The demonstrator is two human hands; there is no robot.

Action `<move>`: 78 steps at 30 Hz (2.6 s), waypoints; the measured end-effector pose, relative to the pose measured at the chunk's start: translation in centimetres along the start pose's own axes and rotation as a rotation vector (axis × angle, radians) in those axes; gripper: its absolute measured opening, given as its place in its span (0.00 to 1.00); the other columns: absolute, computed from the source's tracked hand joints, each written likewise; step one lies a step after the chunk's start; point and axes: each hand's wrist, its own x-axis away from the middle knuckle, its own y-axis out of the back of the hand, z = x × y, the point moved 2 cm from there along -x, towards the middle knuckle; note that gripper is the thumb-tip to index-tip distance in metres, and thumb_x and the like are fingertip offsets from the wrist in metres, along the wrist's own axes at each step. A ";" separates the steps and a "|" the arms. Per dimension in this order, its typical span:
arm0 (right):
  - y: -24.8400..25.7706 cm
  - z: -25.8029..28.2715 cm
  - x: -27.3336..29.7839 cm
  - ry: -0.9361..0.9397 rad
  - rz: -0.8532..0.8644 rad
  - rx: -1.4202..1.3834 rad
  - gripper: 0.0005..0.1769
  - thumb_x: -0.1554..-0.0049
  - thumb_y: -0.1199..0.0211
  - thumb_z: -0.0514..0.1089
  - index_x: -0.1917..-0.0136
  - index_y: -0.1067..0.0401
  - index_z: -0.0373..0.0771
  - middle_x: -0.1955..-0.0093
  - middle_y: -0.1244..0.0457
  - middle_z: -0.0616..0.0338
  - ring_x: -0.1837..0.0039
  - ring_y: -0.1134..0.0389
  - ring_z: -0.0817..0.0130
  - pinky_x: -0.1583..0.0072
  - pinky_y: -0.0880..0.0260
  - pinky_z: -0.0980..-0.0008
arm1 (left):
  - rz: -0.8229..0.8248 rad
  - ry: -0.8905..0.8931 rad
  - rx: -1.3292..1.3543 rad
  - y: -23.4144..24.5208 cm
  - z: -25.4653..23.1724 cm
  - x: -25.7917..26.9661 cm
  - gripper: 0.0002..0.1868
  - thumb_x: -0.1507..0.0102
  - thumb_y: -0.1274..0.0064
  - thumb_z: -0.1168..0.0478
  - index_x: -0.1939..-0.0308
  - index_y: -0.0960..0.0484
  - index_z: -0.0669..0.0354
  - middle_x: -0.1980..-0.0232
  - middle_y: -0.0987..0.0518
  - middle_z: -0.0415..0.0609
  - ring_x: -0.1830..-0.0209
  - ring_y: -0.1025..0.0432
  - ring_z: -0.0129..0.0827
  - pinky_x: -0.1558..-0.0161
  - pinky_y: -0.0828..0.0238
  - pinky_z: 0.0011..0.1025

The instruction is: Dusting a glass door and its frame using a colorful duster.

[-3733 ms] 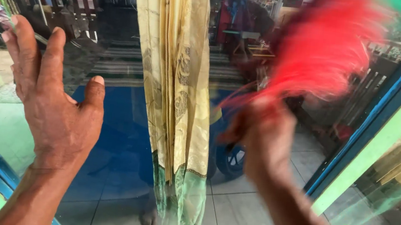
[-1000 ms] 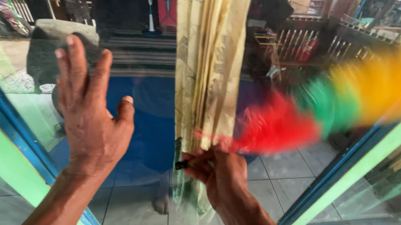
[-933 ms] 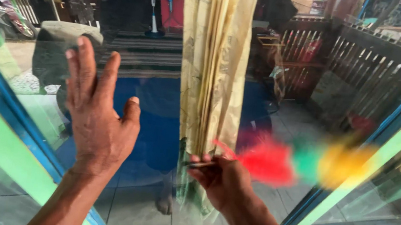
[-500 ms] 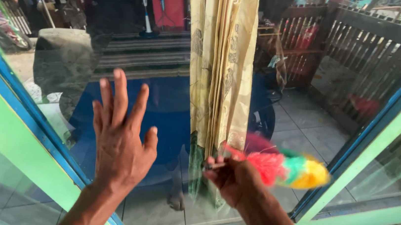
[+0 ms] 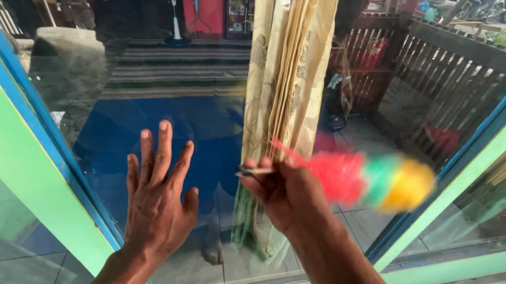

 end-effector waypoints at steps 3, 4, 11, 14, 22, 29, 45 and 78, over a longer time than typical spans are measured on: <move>-1.5 0.4 2.1 0.163 0.096 0.214 0.15 0.32 0.56 0.47 0.47 0.37 0.32 0.58 0.33 0.48 0.52 0.24 0.50 0.55 0.21 0.54 | 0.045 0.018 0.005 -0.7 0.2 0.9 0.42 0.45 0.42 0.62 0.25 0.34 0.53 0.17 0.64 0.54 0.18 0.69 0.58 0.28 0.63 0.64; -1.8 0.1 2.5 0.254 0.146 0.412 0.14 0.33 0.56 0.46 0.48 0.37 0.33 0.58 0.33 0.49 0.54 0.25 0.49 0.57 0.19 0.52 | 0.058 0.031 0.001 -0.8 0.5 1.4 0.42 0.45 0.42 0.62 0.25 0.35 0.53 0.17 0.64 0.54 0.18 0.69 0.58 0.28 0.63 0.64; 7.9 -2.0 -5.1 -0.120 -0.175 0.064 0.17 0.32 0.57 0.49 0.49 0.36 0.34 0.58 0.33 0.49 0.54 0.25 0.53 0.56 0.19 0.52 | 0.102 0.044 0.062 -1.3 0.7 2.6 0.43 0.45 0.41 0.63 0.25 0.35 0.53 0.15 0.63 0.56 0.19 0.66 0.60 0.29 0.60 0.63; 5.7 -0.5 -1.6 0.007 0.009 0.077 0.14 0.34 0.56 0.50 0.51 0.34 0.41 0.61 0.35 0.55 0.55 0.24 0.54 0.58 0.22 0.54 | 0.097 0.043 0.083 -2.0 0.7 3.3 0.43 0.46 0.41 0.63 0.25 0.34 0.52 0.17 0.62 0.54 0.18 0.65 0.59 0.28 0.59 0.62; 9.0 -0.6 -4.6 0.021 -0.183 0.157 0.11 0.31 0.57 0.47 0.49 0.37 0.40 0.59 0.34 0.53 0.52 0.26 0.53 0.51 0.22 0.48 | 0.114 0.083 0.101 -2.0 0.0 3.0 0.40 0.45 0.40 0.62 0.28 0.31 0.55 0.15 0.64 0.56 0.19 0.66 0.61 0.30 0.55 0.61; 4.6 -1.6 -1.9 0.068 -0.052 0.203 0.13 0.31 0.61 0.45 0.48 0.39 0.35 0.60 0.35 0.49 0.52 0.26 0.46 0.50 0.21 0.46 | 0.157 0.097 0.056 -1.6 -0.2 2.7 0.40 0.45 0.40 0.64 0.27 0.31 0.56 0.15 0.65 0.55 0.16 0.65 0.62 0.30 0.54 0.59; 5.3 -3.3 -4.1 -0.094 -0.047 0.063 0.18 0.30 0.58 0.51 0.45 0.35 0.35 0.58 0.32 0.51 0.52 0.25 0.51 0.54 0.20 0.47 | 0.174 0.165 0.190 -1.1 -1.0 2.6 0.38 0.44 0.41 0.67 0.29 0.32 0.61 0.17 0.65 0.56 0.19 0.61 0.63 0.31 0.40 0.49; -7.7 -19.3 0.6 0.083 0.122 0.214 0.12 0.34 0.52 0.46 0.48 0.34 0.36 0.58 0.31 0.46 0.55 0.26 0.46 0.54 0.20 0.47 | 0.065 0.137 0.674 5.7 12.2 4.2 0.29 0.27 0.66 0.53 0.26 0.37 0.67 0.22 0.38 0.64 0.21 0.44 0.53 0.27 0.44 0.39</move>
